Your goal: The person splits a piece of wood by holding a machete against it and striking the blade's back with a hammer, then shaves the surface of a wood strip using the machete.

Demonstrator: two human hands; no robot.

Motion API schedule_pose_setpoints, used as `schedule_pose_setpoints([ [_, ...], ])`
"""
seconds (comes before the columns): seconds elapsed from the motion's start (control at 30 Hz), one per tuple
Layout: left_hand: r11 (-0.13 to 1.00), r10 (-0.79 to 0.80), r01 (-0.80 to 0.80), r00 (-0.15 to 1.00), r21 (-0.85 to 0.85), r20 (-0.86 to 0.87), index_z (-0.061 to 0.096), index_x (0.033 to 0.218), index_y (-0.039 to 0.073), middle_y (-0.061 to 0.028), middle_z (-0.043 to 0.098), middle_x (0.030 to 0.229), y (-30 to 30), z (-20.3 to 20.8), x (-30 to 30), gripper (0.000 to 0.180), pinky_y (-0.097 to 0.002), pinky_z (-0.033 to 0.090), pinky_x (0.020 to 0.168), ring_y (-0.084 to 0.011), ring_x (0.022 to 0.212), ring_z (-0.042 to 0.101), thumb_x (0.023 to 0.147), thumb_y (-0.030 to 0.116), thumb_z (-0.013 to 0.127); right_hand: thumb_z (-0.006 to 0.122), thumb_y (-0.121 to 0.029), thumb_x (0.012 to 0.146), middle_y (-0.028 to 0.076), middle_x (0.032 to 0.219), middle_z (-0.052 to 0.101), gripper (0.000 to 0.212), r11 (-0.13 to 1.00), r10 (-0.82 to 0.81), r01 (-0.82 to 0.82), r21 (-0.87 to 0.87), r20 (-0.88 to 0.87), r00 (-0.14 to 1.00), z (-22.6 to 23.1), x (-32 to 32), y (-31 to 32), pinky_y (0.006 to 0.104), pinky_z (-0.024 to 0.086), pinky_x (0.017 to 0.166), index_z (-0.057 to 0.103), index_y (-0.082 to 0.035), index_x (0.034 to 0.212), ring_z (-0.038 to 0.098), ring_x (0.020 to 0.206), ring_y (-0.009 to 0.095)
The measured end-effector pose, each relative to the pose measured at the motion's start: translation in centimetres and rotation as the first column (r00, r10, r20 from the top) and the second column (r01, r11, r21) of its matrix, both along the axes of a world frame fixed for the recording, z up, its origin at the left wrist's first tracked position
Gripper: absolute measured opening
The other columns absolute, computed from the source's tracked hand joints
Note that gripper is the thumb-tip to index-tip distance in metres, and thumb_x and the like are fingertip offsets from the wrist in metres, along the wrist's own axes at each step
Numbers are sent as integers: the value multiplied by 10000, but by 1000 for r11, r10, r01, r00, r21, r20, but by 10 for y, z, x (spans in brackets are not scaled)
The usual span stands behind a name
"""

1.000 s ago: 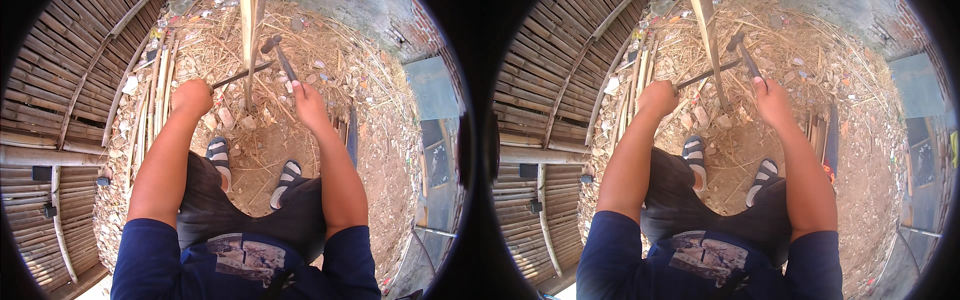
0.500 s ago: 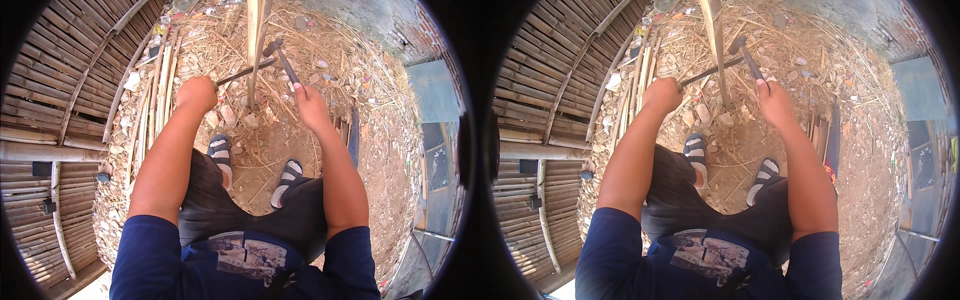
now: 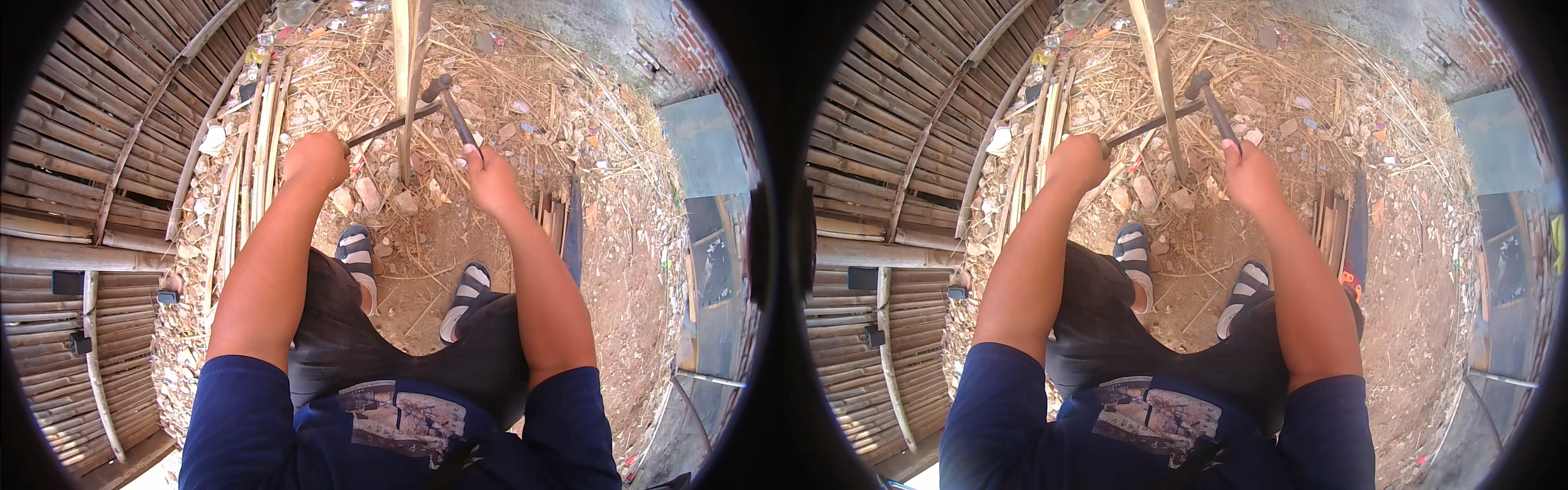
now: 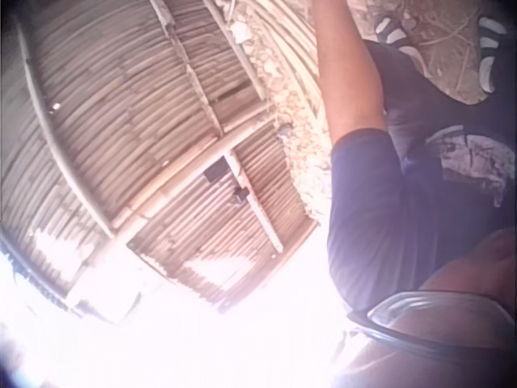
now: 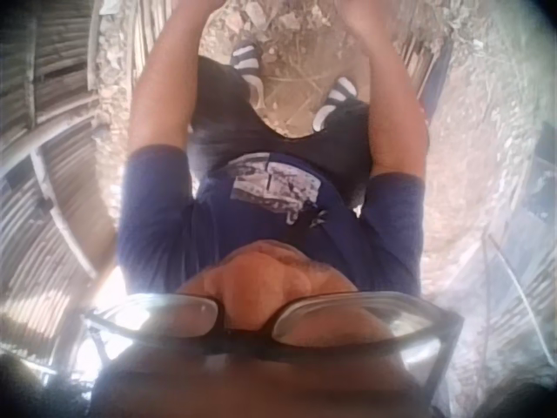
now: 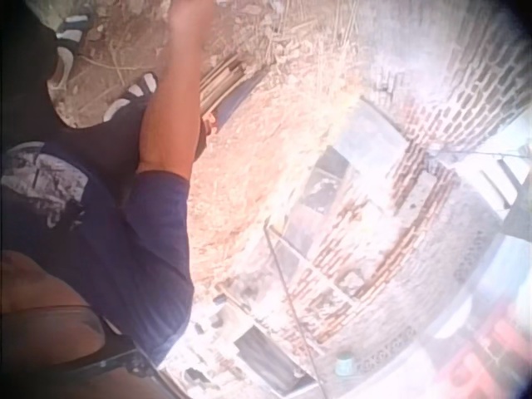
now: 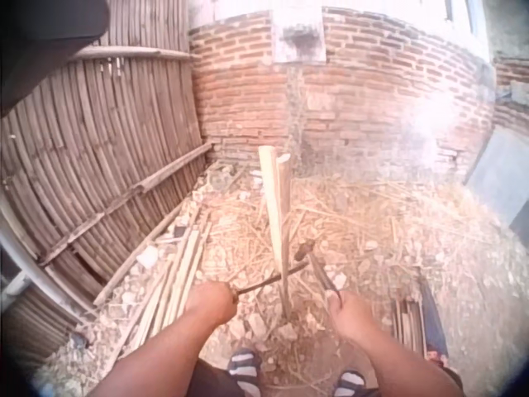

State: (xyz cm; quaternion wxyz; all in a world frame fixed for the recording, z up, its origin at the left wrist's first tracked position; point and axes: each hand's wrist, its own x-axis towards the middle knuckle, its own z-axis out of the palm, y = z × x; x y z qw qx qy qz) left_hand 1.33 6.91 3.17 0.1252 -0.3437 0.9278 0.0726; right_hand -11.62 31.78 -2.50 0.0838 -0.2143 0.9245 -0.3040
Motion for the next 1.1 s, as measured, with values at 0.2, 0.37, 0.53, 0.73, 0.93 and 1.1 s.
schedule_pose_setpoints([
  [0.2, 999, -17, 17, 1000, 38, -8, 776, 1140, 157, -148, 742, 1163, 0, -12, 1, 255, -428, 591, 897, -310, 1075, 722, 925, 224, 654, 451, -480, 1083, 104, 694, 558, 494, 873, -61, 10, -488, -89, 994, 59, 6, 8, 391, 430, 604, 592, -18, 980, 548, 635, 229],
  [0.37, 999, -43, 42, 999, -7, -30, 780, 1106, 160, -151, 750, 1081, -5, -25, -4, 245, -442, 583, 890, -332, 1029, 721, 925, 287, 676, 461, -489, 1072, 152, 735, 618, 510, 987, 3, -26, -157, -148, 989, 26, 1, 18, 440, 473, 640, 603, -7, 986, 609, 675, 317],
  [0.53, 999, -13, 14, 999, 45, -31, 769, 1136, 134, -140, 740, 1169, -5, -18, -9, 257, -433, 586, 907, -307, 1092, 718, 936, 219, 632, 452, -497, 1063, 232, 811, 672, 543, 1000, -23, 23, -10, -51, 998, 0, -3, 11, 515, 503, 722, 627, 14, 1007, 663, 774, 438],
  [0.73, 1000, 8, -8, 1000, 21, -7, 757, 1146, 96, -155, 737, 1179, 1, -13, -1, 269, -418, 589, 905, -310, 1086, 722, 936, 221, 645, 494, -472, 1070, 116, 684, 553, 481, 856, -80, 65, -513, -7, 997, 66, 6, 20, 422, 470, 626, 568, -2, 1000, 557, 623, 261],
  [0.93, 999, -29, 28, 999, 24, 16, 763, 1135, 108, -161, 741, 1161, 1, -8, -1, 258, -408, 589, 906, -312, 1080, 724, 920, 193, 648, 456, -476, 1069, 223, 783, 663, 504, 994, 7, 2, 107, -90, 996, -1, 3, 11, 521, 495, 719, 632, -4, 1040, 651, 752, 430],
  [1.1, 998, -54, 54, 999, 22, 2, 764, 1130, 108, -158, 740, 1164, 3, -12, -4, 257, -411, 590, 908, -317, 1079, 724, 909, 170, 651, 454, -488, 1069, 236, 801, 647, 534, 1000, -11, 11, -1, -1, 1000, 1, -1, 7, 505, 487, 726, 610, 17, 987, 630, 755, 424],
])
